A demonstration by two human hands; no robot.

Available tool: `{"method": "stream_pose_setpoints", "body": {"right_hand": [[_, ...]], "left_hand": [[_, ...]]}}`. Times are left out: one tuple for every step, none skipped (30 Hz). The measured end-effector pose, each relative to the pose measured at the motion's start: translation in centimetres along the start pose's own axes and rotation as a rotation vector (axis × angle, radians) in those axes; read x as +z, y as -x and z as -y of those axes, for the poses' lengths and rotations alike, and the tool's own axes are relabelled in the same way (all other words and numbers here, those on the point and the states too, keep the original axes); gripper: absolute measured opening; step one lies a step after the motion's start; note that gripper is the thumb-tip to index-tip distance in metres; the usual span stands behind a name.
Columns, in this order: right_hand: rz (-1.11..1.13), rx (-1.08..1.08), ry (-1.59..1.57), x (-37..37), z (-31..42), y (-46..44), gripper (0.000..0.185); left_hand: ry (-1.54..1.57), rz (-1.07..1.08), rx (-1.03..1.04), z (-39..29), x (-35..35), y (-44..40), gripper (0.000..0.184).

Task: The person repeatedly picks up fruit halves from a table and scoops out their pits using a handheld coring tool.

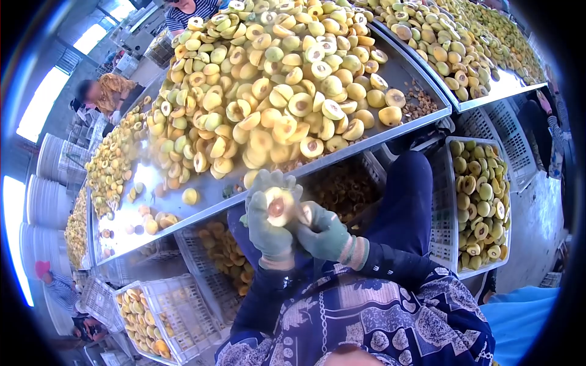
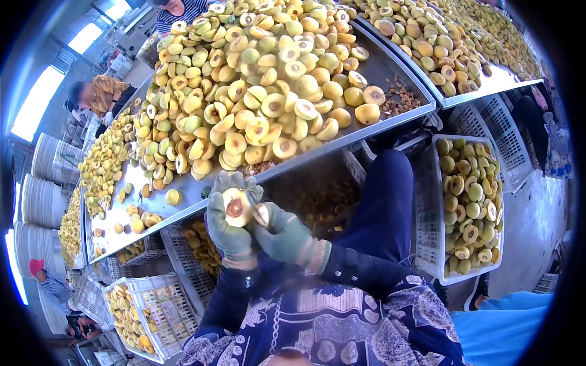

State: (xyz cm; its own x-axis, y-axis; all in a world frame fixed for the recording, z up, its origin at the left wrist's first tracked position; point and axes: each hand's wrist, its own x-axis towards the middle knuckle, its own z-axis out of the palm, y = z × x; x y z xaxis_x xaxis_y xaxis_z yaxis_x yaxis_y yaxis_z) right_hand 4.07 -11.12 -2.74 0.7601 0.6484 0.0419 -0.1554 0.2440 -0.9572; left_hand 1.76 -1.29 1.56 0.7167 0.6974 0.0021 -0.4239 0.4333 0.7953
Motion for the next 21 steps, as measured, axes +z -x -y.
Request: {"method": "stream_pose_setpoints", "body": {"right_hand": [[-0.045,0.093,-0.084,0.0,1.5,0.1,0.02],[-0.092,0.185,-0.167,-0.2,2.3,0.1,0.017],[-0.087,0.095,-0.29,-0.6,2.5,-0.2,0.014],[-0.108,0.128,-0.216,-1.2,3.0,-0.4,0.011],[-0.085,0.093,-0.113,-1.5,4.0,-0.7,0.011],[-0.061,0.06,-0.013,-1.7,4.6,-0.9,0.011],[-0.033,0.055,-0.001,-1.8,4.5,-1.2,0.011],[-0.004,0.05,0.011,-1.9,4.1,-1.4,0.01],[0.025,0.043,0.023,-1.9,3.7,-1.6,0.01],[0.007,-0.058,0.088,-1.9,3.3,-1.7,0.01],[-0.008,-0.156,0.152,-1.9,2.8,-1.8,0.011],[-0.022,-0.251,0.214,-1.9,2.5,-1.7,0.011],[0.006,-0.188,0.134,-2.0,2.7,-1.7,0.012],[0.034,-0.126,0.056,-2.2,3.2,-1.8,0.014],[0.064,-0.065,-0.021,-2.4,3.4,-2.0,0.015],[0.044,-0.14,0.042,-2.4,2.9,-2.1,0.015],[0.024,-0.216,0.106,-2.4,2.1,-2.4,0.014],[0.004,-0.295,0.172,-2.5,1.7,-2.7,0.014],[0.013,-0.309,0.246,-2.7,1.9,-2.8,0.012],[0.023,-0.322,0.32,-2.8,2.4,-2.8,0.012],[0.036,-0.333,0.394,-3.0,2.9,-2.9,0.011]], "left_hand": [[0.028,0.034,0.025,0.6,-0.9,-0.3,0.048],[0.027,0.056,0.027,0.5,-1.5,-0.4,0.047],[0.027,0.079,0.026,0.4,-1.9,-0.4,0.046],[0.029,0.101,0.021,0.5,-2.0,-0.4,0.045],[-0.01,0.101,0.066,-0.1,-1.0,-0.1,0.041],[-0.053,0.165,0.02,0.1,-1.7,-0.1,0.039],[-0.097,0.226,-0.026,0.0,-2.5,-0.2,0.037],[-0.141,0.287,-0.07,0.0,-3.0,-0.2,0.035],[-0.093,0.273,-0.07,0.3,-2.8,0.3,0.03],[-0.084,0.293,-0.094,0.4,-3.2,0.0,0.029],[-0.075,0.309,-0.119,0.5,-3.9,-0.3,0.029],[-0.067,0.322,-0.144,0.5,-4.5,-0.4,0.028],[-0.155,0.257,-0.107,0.4,-4.0,-0.3,0.028],[-0.216,0.255,-0.069,0.5,-3.9,-0.4,0.028],[-0.277,0.253,-0.029,0.7,-3.9,-0.5,0.027],[-0.338,0.251,0.007,0.9,-4.1,-0.5,0.027],[-0.237,0.277,-0.03,0.8,-4.4,-0.4,0.026],[-0.241,0.258,-0.026,0.8,-4.0,-0.3,0.025],[-0.246,0.24,-0.025,0.6,-3.2,-0.2,0.025],[-0.251,0.221,-0.023,0.5,-2.8,-0.2,0.024],[-0.288,0.228,-0.001,0.6,-3.0,-0.2,0.023]]}}
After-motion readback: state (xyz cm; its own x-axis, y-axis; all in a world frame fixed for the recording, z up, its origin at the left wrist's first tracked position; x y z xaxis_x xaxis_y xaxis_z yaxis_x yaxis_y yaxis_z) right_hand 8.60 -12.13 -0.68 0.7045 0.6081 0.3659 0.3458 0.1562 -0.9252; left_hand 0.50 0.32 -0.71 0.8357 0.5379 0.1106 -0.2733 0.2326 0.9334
